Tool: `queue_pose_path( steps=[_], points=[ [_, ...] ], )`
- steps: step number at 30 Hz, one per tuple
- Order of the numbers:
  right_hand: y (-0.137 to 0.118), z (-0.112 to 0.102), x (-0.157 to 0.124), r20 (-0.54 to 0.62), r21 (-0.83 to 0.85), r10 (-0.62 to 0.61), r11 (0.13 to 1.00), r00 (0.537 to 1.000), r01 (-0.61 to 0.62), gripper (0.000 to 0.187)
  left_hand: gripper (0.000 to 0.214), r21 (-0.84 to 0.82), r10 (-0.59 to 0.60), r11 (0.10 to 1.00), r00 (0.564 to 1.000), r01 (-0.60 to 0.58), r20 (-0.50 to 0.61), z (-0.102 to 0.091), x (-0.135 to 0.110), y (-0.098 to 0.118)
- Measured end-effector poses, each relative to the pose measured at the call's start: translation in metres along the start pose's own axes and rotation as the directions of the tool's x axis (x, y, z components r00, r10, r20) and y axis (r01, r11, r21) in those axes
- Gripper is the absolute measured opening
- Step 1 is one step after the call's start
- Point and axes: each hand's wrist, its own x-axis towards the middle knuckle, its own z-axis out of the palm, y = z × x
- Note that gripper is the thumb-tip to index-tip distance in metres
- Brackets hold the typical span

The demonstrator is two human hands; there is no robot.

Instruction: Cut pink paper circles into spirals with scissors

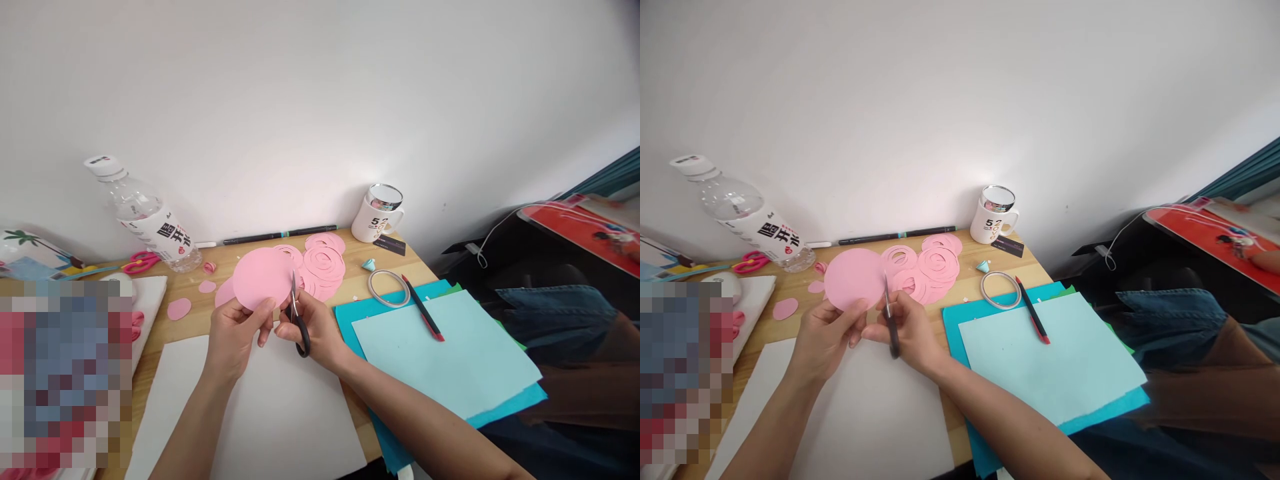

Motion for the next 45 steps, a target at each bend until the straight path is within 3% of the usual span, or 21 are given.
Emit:
queue_pose_path(
  steps=[10,17,23,30,45],
  points=[
    [0.002,0.0,0.0,-0.007,0.027,0.036,0.999,0.999,-0.036,0.046,0.026,0.045,0.021,0.999,1.0,-0.021,-0.013,0.0,0.0,0.002],
    [0.001,0.005,0.0,-0.047,0.017,0.078,0.997,0.996,-0.077,0.048,0.022,-0.026,-0.016,1.0,1.0,0.016,0.003,0.001,-0.001,0.005],
    [0.008,0.01,-0.003,0.022,0.045,0.063,0.997,0.998,-0.064,0.05,0.03,-0.048,-0.05,0.998,0.999,0.049,-0.001,0.003,-0.001,0.005],
    [0.0,0.004,-0.001,-0.038,-0.078,-0.035,0.996,0.999,0.032,0.051,0.029,0.049,-0.032,0.998,0.999,0.033,-0.017,-0.001,0.0,0.001],
    [0.001,0.003,-0.001,-0.012,-0.019,-0.011,1.0,1.0,0.011,0.049,0.028,0.081,-0.013,0.997,1.0,0.014,-0.01,-0.002,0.0,0.001]
  ],
)
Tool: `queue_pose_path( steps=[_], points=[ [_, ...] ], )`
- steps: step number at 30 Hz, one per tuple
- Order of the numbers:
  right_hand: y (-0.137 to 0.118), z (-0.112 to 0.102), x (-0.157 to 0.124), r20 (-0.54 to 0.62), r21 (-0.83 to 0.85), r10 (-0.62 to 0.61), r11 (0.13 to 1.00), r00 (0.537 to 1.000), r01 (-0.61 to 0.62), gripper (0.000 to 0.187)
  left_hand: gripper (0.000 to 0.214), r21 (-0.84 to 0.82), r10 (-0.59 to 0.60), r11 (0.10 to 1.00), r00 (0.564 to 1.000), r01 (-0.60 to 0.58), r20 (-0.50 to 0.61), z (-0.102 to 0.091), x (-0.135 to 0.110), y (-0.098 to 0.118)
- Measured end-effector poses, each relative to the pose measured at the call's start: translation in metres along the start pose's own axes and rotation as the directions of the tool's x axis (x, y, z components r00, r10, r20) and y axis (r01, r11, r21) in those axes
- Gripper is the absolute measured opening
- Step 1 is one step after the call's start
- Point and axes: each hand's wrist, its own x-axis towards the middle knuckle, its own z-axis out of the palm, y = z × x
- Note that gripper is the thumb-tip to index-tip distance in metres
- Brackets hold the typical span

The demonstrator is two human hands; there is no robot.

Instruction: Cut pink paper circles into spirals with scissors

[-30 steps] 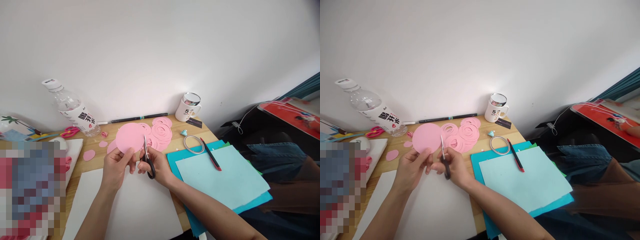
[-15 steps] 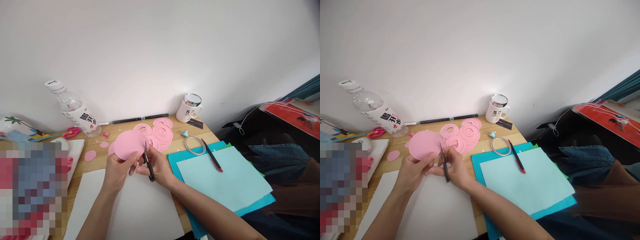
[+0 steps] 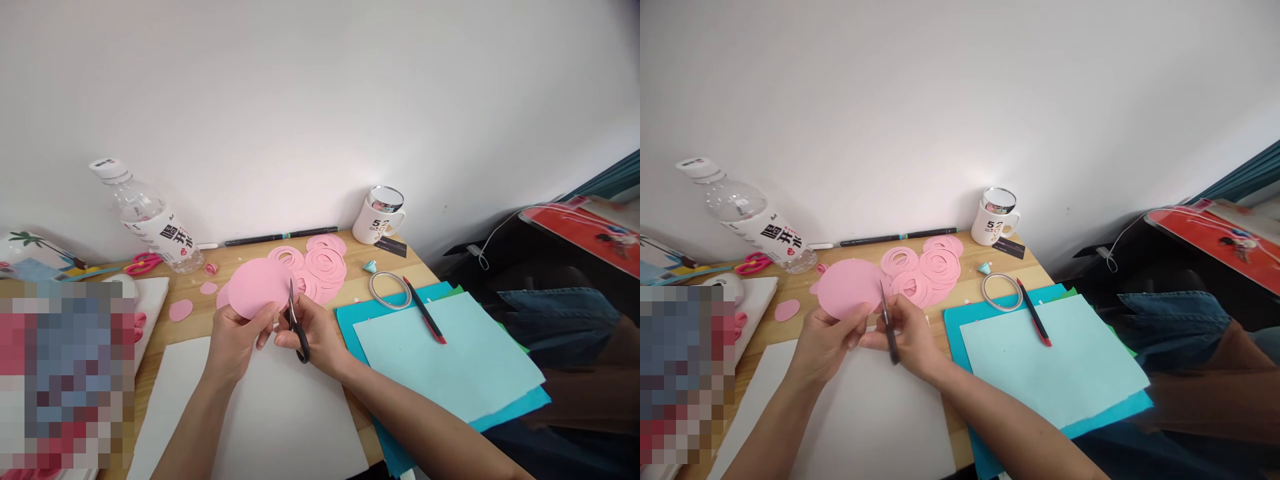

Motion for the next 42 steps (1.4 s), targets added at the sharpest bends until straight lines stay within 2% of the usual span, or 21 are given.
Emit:
queue_pose_path(
  steps=[7,15,34,39,42],
  points=[
    [-0.002,0.0,-0.001,0.013,-0.006,0.01,1.0,1.0,-0.01,0.049,0.028,0.024,0.006,1.0,1.0,-0.005,-0.014,0.001,0.0,0.002],
    [-0.005,0.001,-0.002,0.022,0.01,0.023,1.0,0.999,-0.023,0.048,0.032,-0.022,-0.008,1.0,1.0,0.007,-0.028,0.001,0.0,0.002],
    [0.001,0.006,-0.004,-0.052,0.014,0.127,0.992,0.991,-0.126,0.046,0.027,-0.174,-0.031,0.984,0.999,0.027,-0.019,-0.001,0.002,0.004],
    [0.008,0.007,-0.005,-0.006,0.017,0.132,0.991,0.991,-0.132,0.047,0.034,-0.151,-0.076,0.986,0.997,0.072,-0.024,-0.001,0.002,0.002],
    [0.008,0.005,-0.004,0.007,0.009,0.092,0.996,0.996,-0.092,0.047,0.034,-0.141,-0.086,0.987,0.996,0.081,-0.032,-0.001,0.002,0.002]
  ],
)
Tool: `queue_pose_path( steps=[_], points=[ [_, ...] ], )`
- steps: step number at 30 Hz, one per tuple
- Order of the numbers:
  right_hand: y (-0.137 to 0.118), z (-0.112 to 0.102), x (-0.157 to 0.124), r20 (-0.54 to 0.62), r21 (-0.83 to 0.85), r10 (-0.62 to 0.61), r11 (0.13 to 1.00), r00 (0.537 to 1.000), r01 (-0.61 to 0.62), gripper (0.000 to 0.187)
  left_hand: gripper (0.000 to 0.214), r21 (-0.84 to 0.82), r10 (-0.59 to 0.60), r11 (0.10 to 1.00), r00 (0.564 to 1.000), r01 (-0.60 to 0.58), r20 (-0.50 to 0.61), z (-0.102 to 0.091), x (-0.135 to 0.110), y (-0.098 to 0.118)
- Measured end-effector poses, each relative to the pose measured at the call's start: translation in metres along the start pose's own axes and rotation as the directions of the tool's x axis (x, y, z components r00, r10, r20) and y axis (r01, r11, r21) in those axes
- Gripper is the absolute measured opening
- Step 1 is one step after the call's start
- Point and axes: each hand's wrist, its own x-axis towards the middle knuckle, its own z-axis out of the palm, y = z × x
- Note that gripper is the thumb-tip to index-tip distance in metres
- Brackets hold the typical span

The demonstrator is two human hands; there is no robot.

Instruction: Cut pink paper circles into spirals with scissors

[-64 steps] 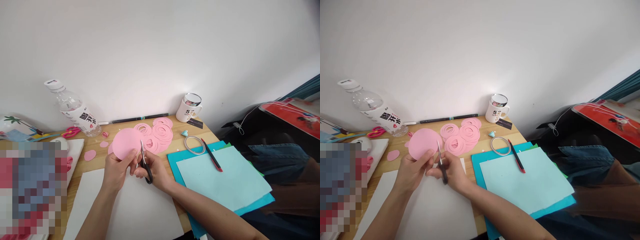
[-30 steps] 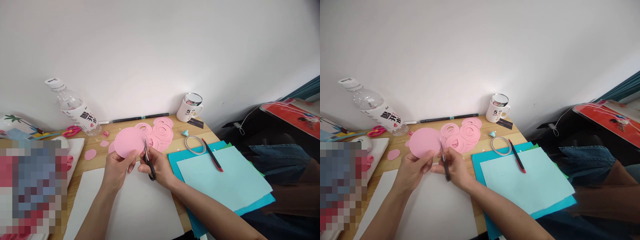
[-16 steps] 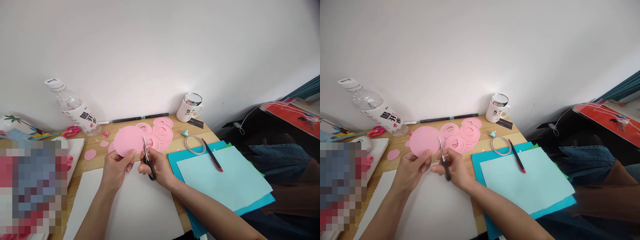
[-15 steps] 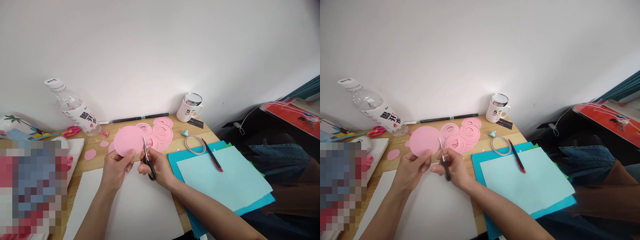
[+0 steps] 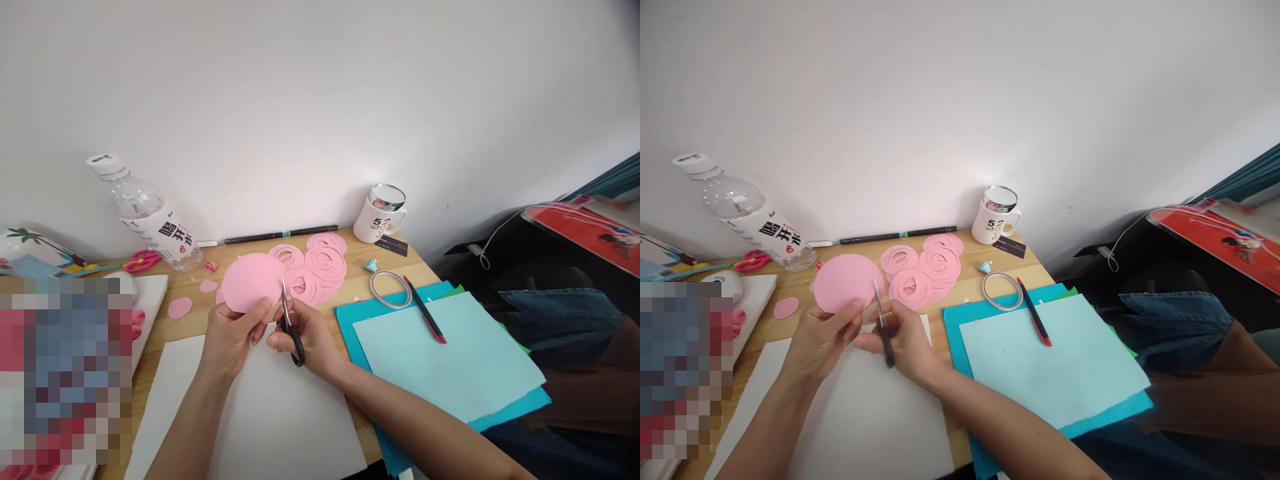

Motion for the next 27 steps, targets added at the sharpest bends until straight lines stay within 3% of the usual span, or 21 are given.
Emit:
queue_pose_path(
  steps=[6,27],
  points=[
    [-0.0065,-0.0036,0.0023,-0.028,-0.018,-0.089,0.996,0.996,0.089,0.055,0.028,0.013,-0.014,1.0,1.0,0.014,0.016,0.0002,-0.0003,-0.0005],
    [-0.0078,-0.001,0.0025,0.005,0.055,-0.054,0.997,0.999,0.053,0.054,0.032,0.064,0.007,0.998,1.0,-0.007,0.001,-0.0005,0.0008,-0.0003]
  ],
)
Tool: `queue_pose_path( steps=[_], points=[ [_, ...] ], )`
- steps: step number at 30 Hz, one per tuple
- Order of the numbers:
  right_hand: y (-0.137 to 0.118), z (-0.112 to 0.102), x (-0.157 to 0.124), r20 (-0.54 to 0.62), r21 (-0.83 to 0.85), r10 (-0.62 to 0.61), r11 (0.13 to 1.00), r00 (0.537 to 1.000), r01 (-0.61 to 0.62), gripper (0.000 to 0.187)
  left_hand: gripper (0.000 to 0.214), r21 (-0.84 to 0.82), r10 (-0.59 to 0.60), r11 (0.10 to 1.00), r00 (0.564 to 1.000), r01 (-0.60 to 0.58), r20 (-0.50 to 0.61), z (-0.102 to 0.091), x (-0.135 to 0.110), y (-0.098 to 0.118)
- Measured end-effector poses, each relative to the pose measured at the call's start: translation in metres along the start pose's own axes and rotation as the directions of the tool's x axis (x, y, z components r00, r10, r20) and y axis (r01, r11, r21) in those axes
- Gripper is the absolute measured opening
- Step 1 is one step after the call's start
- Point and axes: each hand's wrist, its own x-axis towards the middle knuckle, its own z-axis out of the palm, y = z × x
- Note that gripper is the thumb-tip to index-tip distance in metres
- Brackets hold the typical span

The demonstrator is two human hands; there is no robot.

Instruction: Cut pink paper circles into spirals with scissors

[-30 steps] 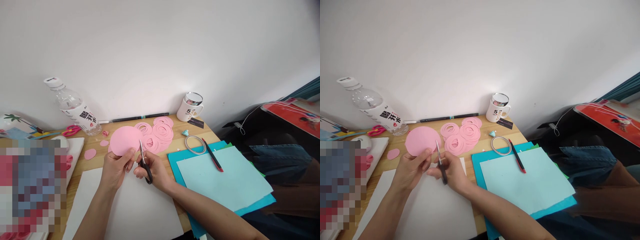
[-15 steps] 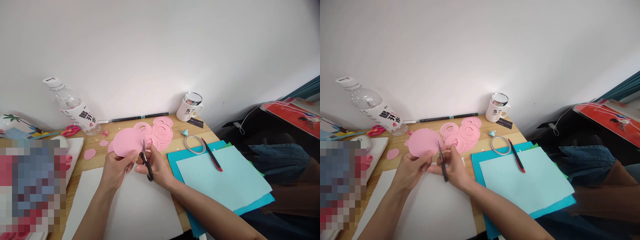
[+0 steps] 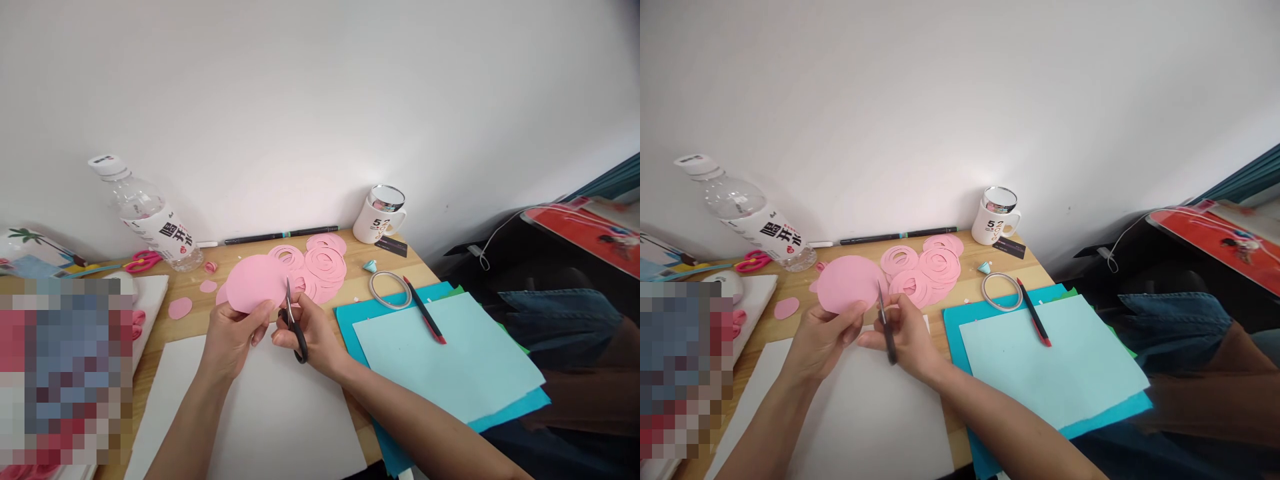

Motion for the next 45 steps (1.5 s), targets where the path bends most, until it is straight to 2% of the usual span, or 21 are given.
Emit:
queue_pose_path(
  steps=[11,18,25,30,34,40,45],
  points=[
    [0.0,0.0,-0.001,-0.015,0.04,0.047,0.998,0.999,-0.046,0.054,0.033,-0.005,0.027,1.0,1.0,-0.027,0.015,-0.001,0.0,0.001],
    [-0.002,0.002,-0.002,-0.039,0.022,0.095,0.995,0.995,-0.095,0.053,0.032,0.011,0.027,1.0,1.0,-0.027,-0.014,-0.002,0.0,0.002],
    [-0.001,0.002,-0.002,-0.037,0.038,0.113,0.993,0.993,-0.112,0.054,0.03,-0.046,0.069,0.997,0.997,-0.068,0.015,-0.003,0.0,0.003],
    [0.007,0.002,-0.003,-0.018,0.005,0.106,0.994,0.994,-0.105,0.059,0.024,-0.088,0.002,0.996,0.997,0.005,0.081,-0.001,-0.001,0.004],
    [0.009,0.003,-0.004,0.007,-0.025,0.126,0.992,0.992,-0.126,0.058,0.029,-0.057,-0.021,0.998,0.998,0.024,0.054,-0.001,-0.002,0.003],
    [0.005,0.001,-0.002,-0.025,-0.069,-0.019,0.997,1.0,0.017,0.062,0.029,0.016,-0.005,1.0,0.998,0.004,0.055,0.0,-0.002,0.002],
    [0.007,-0.001,-0.002,-0.014,-0.102,-0.035,0.994,0.999,0.033,0.063,0.028,0.038,0.002,0.999,0.998,-0.004,0.057,0.001,-0.003,0.004]
  ],
)
